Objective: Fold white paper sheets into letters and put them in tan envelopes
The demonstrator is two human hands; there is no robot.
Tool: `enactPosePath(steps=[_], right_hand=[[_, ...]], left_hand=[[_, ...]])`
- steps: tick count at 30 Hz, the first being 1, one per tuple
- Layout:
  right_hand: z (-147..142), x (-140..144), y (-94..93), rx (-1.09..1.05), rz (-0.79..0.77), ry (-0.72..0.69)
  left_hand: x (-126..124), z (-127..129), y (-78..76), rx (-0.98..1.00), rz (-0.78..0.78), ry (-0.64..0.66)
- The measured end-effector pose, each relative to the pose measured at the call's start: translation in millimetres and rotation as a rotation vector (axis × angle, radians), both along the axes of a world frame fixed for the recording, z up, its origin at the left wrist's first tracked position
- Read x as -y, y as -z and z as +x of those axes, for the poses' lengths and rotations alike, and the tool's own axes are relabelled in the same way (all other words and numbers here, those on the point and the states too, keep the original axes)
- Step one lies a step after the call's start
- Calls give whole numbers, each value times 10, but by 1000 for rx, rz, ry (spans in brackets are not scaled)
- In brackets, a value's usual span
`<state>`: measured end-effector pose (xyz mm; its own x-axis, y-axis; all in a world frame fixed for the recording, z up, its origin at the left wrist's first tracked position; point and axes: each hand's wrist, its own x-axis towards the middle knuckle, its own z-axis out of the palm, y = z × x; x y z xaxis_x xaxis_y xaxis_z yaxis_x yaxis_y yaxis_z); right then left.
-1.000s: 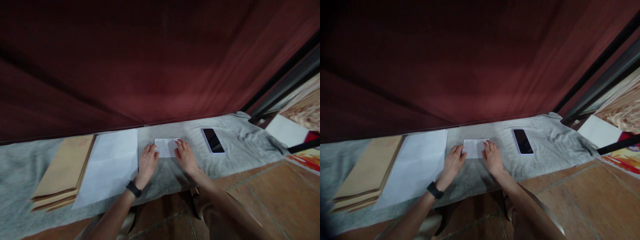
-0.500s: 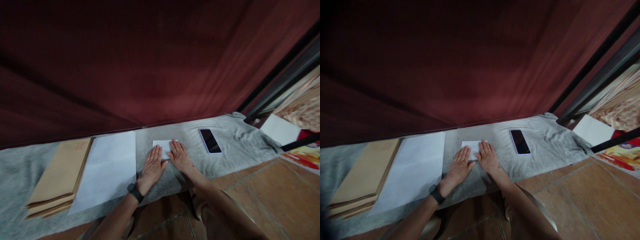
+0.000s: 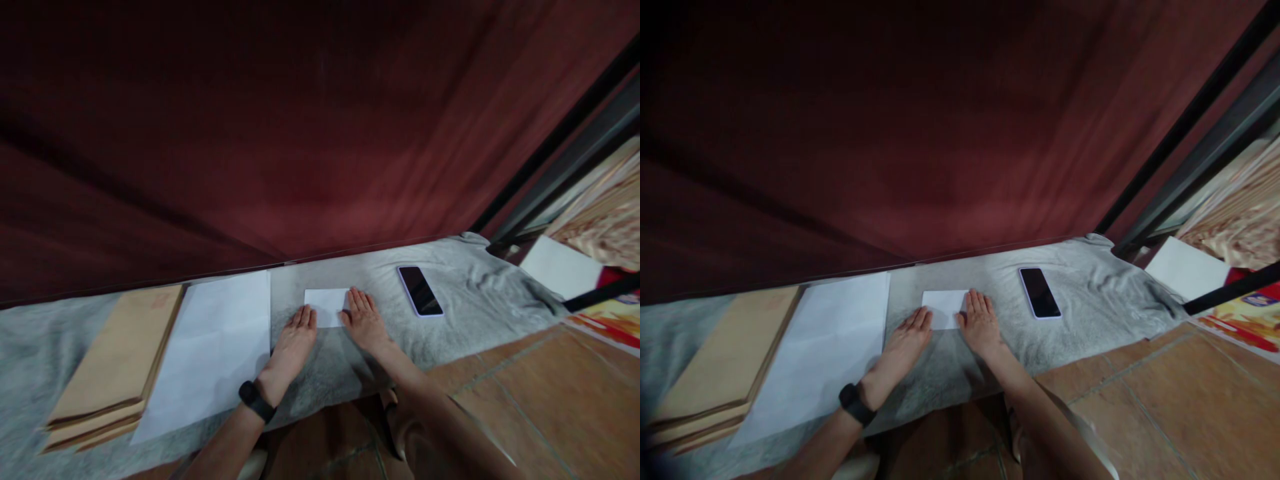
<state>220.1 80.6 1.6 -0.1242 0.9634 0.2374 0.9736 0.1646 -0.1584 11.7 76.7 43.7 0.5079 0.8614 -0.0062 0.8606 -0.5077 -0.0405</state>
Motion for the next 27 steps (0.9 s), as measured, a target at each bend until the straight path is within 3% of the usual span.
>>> enactPosePath(steps=[4,8,10,13,16,18,21,24,27], right_hand=[[-8,-5,-93,-23,-30,-48],[-53,50,-196,-103,-46,-281],[-76,68,-263,-161,-53,-324],[-56,30,-394,-366,-67,-239],[35,-70,-507,-831,-102,-92],[91,-120,-538,-1213,-183,-19],[87,-99,-521,-1664,-378,39],[-36,14,-476,-1871,-530,91],[-158,102,-441,-1901,-560,102]], left_hand=[[-18,-10,-21,9,8,19],[-57,-30,-73,102,22,3],[-65,-39,-122,190,51,-2],[-90,-56,-216,440,149,-49],[-169,-74,-277,825,179,-235],[-220,-63,-273,1098,40,-402],[-194,40,-211,1414,-354,-572],[-31,216,-144,1576,-708,-577],[131,340,-110,1648,-766,-542]])
